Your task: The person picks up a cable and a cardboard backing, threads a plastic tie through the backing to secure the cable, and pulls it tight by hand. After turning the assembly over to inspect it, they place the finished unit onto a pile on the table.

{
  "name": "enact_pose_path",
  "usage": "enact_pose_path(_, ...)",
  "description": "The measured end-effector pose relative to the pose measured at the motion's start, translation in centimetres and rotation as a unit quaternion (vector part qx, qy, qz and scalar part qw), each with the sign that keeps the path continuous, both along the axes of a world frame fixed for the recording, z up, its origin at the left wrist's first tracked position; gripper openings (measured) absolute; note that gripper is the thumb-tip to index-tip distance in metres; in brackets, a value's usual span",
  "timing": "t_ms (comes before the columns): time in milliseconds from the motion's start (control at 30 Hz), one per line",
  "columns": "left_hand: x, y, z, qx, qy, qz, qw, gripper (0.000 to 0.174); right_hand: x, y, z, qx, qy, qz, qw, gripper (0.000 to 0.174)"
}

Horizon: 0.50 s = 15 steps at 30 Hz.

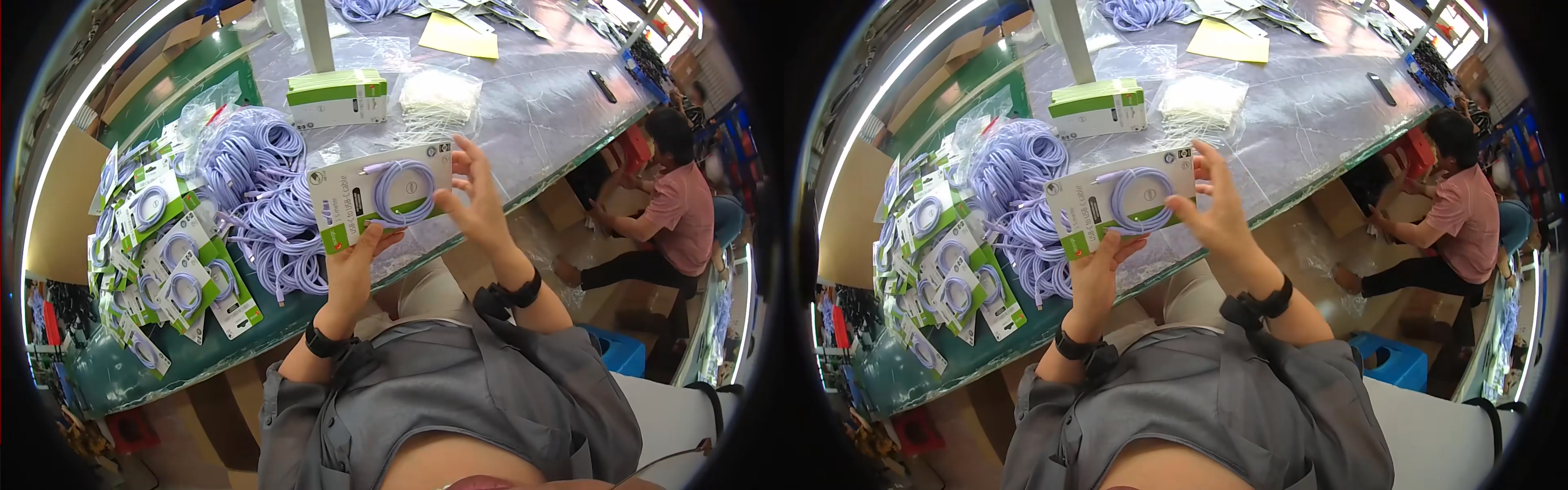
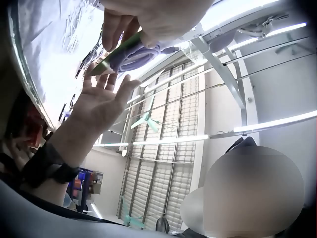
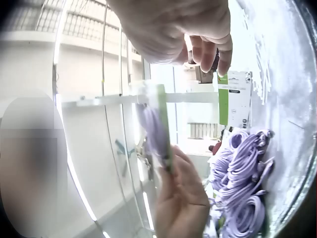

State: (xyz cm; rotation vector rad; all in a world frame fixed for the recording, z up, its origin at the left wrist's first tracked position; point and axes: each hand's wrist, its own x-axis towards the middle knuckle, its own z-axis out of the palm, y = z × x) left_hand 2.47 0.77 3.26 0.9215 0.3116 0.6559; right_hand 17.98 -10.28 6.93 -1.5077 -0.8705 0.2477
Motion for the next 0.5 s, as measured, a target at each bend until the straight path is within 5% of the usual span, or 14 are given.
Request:
enact_pose_path(167,0.6,-0.6,-0.9,-0.046,-0.008,0.009,0.999,0.025,-0.6,1.1,-0.6,-0.091,-0.202,-0.095,0.971,0.056)
enact_pose_path(500,2.4,-2.4,-1.3,-0.067,-0.034,0.087,0.993,0.031,-3.1,2.5,-1.3,-0.014,-0.254,-0.128,0.959,0.054)
